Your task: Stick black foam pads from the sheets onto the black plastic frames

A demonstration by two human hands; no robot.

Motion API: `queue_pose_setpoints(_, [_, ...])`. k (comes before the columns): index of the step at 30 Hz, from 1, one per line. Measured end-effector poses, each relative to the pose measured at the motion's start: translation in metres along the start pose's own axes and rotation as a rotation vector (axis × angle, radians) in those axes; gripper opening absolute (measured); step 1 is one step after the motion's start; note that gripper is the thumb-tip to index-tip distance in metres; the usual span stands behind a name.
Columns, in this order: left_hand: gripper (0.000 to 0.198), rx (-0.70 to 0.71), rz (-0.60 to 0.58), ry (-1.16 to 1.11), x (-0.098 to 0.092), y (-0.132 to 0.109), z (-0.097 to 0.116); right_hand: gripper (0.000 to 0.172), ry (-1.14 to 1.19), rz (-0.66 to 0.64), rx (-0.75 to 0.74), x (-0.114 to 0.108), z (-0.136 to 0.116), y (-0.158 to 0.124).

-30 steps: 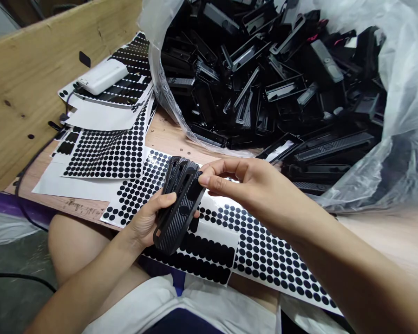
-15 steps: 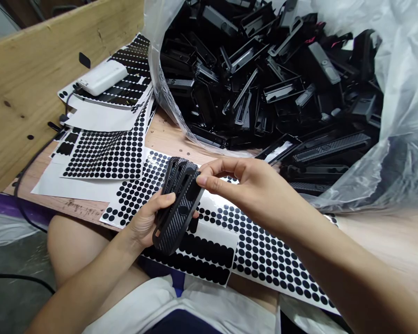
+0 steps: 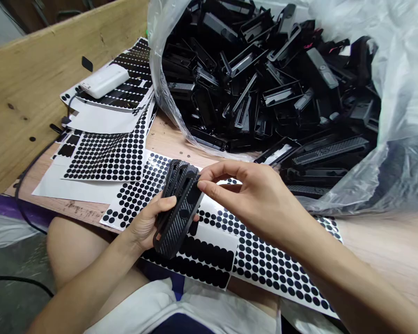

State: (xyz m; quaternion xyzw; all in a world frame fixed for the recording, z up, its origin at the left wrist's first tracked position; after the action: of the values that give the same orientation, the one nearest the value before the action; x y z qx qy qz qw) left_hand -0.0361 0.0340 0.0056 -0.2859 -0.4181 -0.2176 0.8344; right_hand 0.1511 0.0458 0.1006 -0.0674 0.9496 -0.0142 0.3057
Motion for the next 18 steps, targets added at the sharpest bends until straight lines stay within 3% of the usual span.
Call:
queue_pose_setpoints(11, [0.044, -0.008, 0.013, -0.006, 0.002, -0.002, 0.002, 0.021, -0.125, 0.103, -0.196, 0.003, 0.002, -0.006])
queue_pose_setpoints(18, [0.046, -0.011, 0.026, -0.032, 0.001, -0.002, 0.0, 0.006, -0.337, 0.215, -0.488, 0.011, 0.002, -0.012])
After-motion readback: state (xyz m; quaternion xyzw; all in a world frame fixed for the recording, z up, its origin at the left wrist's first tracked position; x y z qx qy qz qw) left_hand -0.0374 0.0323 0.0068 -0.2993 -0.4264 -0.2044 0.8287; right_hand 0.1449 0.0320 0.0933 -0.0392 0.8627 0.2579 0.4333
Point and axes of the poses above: each hand's wrist, its own y-axis towards the middle knuckle, its own x-axis out of the palm, z = x × y, the point moved 1 cm from there along y, towards the middle knuckle, and after that the axes turned 3 degrees about z, right-handed, at the moved point
